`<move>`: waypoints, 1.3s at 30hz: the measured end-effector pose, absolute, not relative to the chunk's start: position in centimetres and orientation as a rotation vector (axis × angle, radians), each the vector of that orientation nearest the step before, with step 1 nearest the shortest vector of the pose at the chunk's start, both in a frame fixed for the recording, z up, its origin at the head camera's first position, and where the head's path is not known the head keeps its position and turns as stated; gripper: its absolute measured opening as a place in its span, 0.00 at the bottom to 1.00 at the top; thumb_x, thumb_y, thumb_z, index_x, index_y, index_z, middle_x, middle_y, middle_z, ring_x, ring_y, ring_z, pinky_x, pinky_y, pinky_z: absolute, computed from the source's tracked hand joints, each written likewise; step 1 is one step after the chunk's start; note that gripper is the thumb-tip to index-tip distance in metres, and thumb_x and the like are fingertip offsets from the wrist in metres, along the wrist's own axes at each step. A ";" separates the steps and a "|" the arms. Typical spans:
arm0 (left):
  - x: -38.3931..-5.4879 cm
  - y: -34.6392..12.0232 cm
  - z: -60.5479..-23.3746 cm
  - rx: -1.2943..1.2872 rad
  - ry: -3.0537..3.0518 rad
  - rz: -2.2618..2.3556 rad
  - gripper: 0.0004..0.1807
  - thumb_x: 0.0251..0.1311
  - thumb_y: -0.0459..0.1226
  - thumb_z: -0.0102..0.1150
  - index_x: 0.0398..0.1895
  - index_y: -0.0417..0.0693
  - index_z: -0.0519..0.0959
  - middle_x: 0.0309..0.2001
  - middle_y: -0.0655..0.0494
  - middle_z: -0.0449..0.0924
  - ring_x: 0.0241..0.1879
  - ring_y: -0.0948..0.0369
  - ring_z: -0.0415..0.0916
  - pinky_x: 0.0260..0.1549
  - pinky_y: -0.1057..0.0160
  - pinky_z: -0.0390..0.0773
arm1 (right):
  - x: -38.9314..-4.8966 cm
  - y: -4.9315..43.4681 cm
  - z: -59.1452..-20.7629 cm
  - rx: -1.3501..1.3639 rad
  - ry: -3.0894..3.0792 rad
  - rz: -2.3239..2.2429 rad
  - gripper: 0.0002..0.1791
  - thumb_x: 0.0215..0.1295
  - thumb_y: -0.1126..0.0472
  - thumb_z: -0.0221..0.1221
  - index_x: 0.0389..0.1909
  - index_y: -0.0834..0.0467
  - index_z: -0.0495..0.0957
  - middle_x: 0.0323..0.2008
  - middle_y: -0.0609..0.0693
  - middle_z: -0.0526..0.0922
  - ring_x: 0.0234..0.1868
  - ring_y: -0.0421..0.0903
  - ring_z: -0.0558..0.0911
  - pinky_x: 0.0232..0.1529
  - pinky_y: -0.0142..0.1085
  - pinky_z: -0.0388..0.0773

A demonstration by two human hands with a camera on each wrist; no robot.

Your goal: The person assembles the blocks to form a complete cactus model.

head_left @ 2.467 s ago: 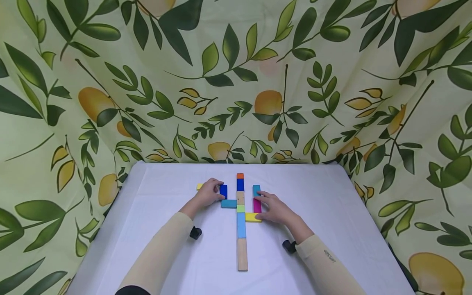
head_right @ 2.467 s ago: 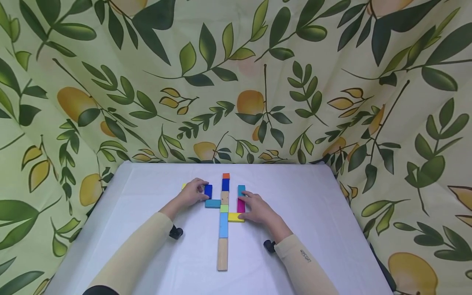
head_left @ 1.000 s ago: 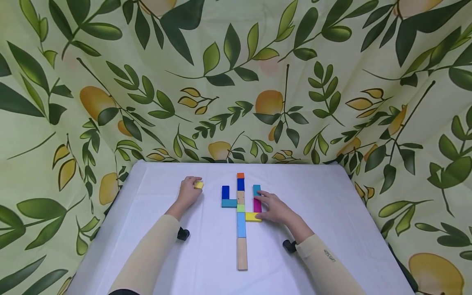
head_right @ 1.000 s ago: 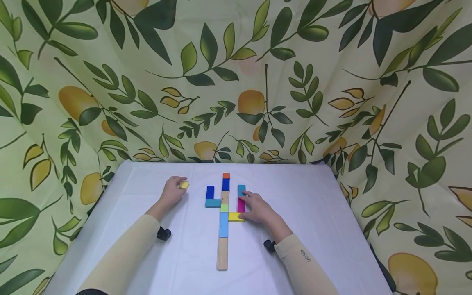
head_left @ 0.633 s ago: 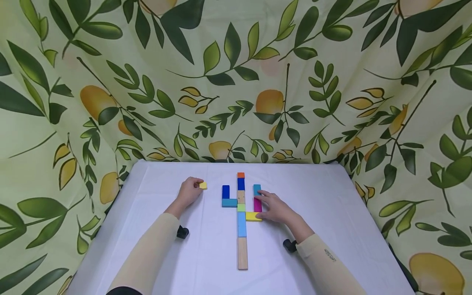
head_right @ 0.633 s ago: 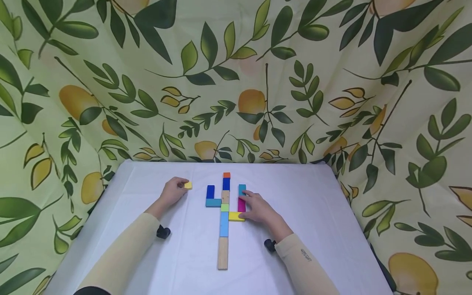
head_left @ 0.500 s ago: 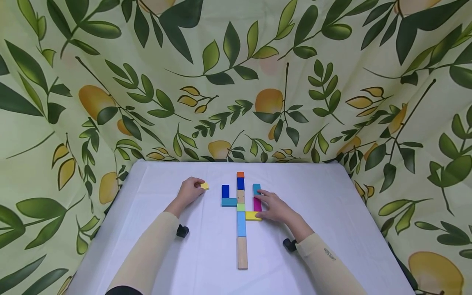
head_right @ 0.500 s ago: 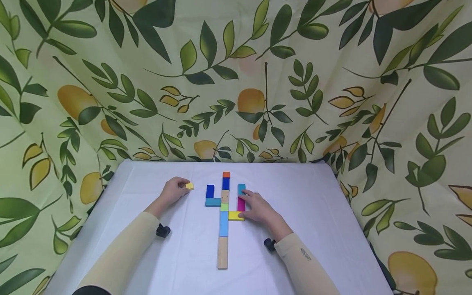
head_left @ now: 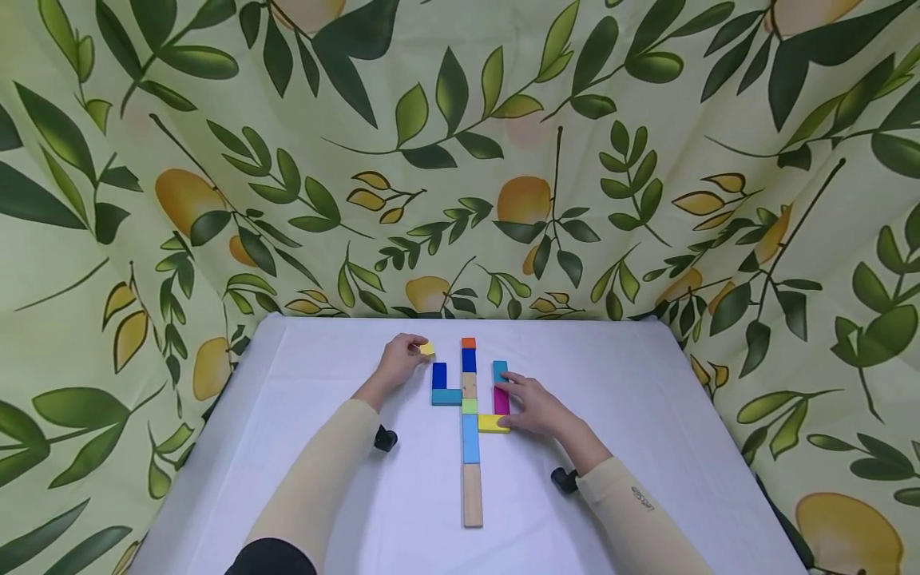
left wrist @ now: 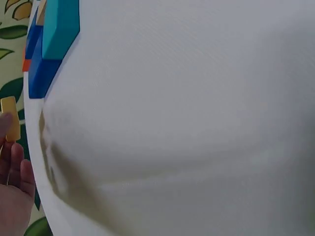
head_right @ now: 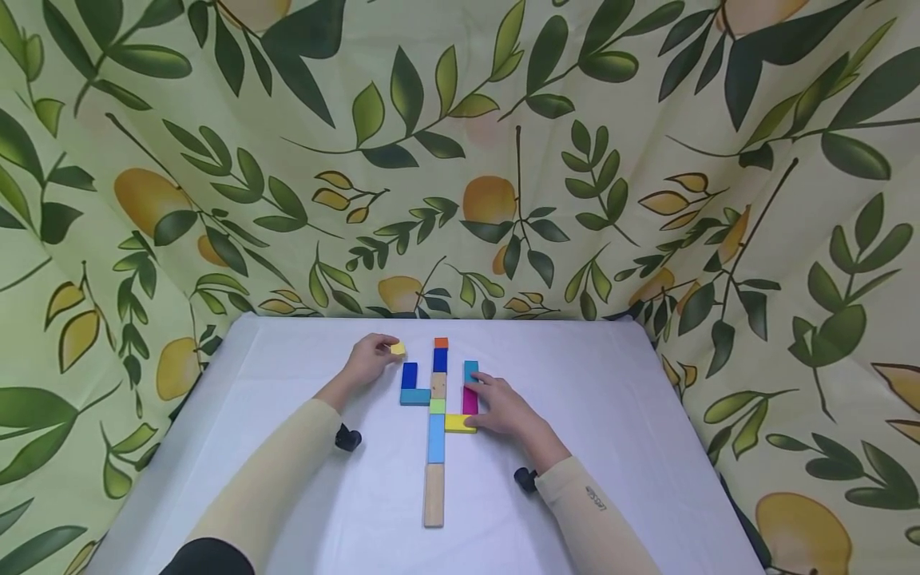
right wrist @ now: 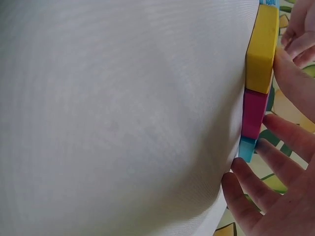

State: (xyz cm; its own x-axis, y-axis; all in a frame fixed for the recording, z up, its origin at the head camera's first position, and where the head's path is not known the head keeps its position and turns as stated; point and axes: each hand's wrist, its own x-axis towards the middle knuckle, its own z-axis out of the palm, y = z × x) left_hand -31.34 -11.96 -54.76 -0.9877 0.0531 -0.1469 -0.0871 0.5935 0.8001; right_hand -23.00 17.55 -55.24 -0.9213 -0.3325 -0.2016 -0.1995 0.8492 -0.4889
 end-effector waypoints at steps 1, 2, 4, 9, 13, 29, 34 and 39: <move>-31.4 -11.6 -54.7 -0.029 2.659 1.346 0.18 0.63 0.33 0.66 0.57 0.46 0.81 0.55 0.47 0.75 0.53 0.52 0.71 0.57 0.54 0.77 | -23.0 17.5 -55.3 -0.403 2.748 -0.681 0.42 0.55 0.46 0.74 0.71 0.46 0.71 0.77 0.51 0.61 0.77 0.58 0.60 0.69 0.58 0.67; -31.4 -11.4 -54.7 -0.036 2.647 1.352 0.18 0.64 0.33 0.66 0.57 0.46 0.81 0.54 0.47 0.75 0.52 0.52 0.71 0.57 0.54 0.77 | -23.0 17.5 -55.3 -0.402 2.748 -0.681 0.42 0.55 0.46 0.74 0.71 0.46 0.71 0.77 0.51 0.61 0.77 0.58 0.60 0.69 0.57 0.67; -31.4 -11.0 -54.7 -0.057 2.631 1.345 0.17 0.64 0.33 0.66 0.56 0.46 0.81 0.52 0.47 0.76 0.51 0.52 0.71 0.56 0.55 0.78 | -22.9 17.4 -55.3 -0.406 2.747 -0.674 0.42 0.55 0.45 0.74 0.71 0.45 0.71 0.78 0.50 0.61 0.77 0.58 0.60 0.70 0.57 0.66; -31.2 -10.7 -54.9 -0.108 2.609 1.332 0.17 0.65 0.32 0.65 0.56 0.46 0.82 0.48 0.49 0.77 0.49 0.54 0.71 0.53 0.57 0.78 | -22.8 17.1 -55.2 -0.431 2.742 -0.683 0.41 0.56 0.45 0.73 0.71 0.47 0.72 0.77 0.52 0.62 0.77 0.59 0.60 0.70 0.57 0.66; -31.1 -10.7 -54.8 -0.098 2.590 1.337 0.17 0.66 0.32 0.64 0.57 0.46 0.82 0.49 0.48 0.77 0.49 0.53 0.71 0.54 0.57 0.78 | -22.7 16.9 -55.0 -0.423 2.750 -0.687 0.41 0.56 0.44 0.73 0.70 0.47 0.72 0.77 0.52 0.62 0.76 0.58 0.61 0.70 0.56 0.67; -30.9 -11.6 -55.6 -0.059 2.608 1.350 0.16 0.70 0.30 0.54 0.58 0.44 0.81 0.53 0.46 0.79 0.51 0.52 0.74 0.57 0.54 0.78 | -22.6 16.2 -54.9 -0.416 2.749 -0.696 0.41 0.55 0.45 0.74 0.70 0.47 0.73 0.77 0.52 0.63 0.76 0.58 0.61 0.69 0.56 0.68; -30.3 -12.7 -56.2 -0.024 2.657 1.398 0.16 0.70 0.31 0.56 0.59 0.43 0.80 0.54 0.46 0.81 0.53 0.52 0.77 0.58 0.53 0.77 | -22.7 16.3 -54.8 -0.425 2.742 -0.698 0.41 0.55 0.45 0.74 0.70 0.48 0.72 0.76 0.53 0.63 0.76 0.58 0.62 0.68 0.56 0.69; -29.1 -14.3 -56.4 0.012 2.680 1.395 0.18 0.70 0.32 0.57 0.61 0.44 0.78 0.58 0.47 0.79 0.56 0.51 0.77 0.59 0.51 0.77 | -22.8 16.9 -54.5 -0.450 2.724 -0.770 0.42 0.57 0.45 0.73 0.72 0.48 0.70 0.76 0.54 0.63 0.76 0.58 0.61 0.70 0.57 0.66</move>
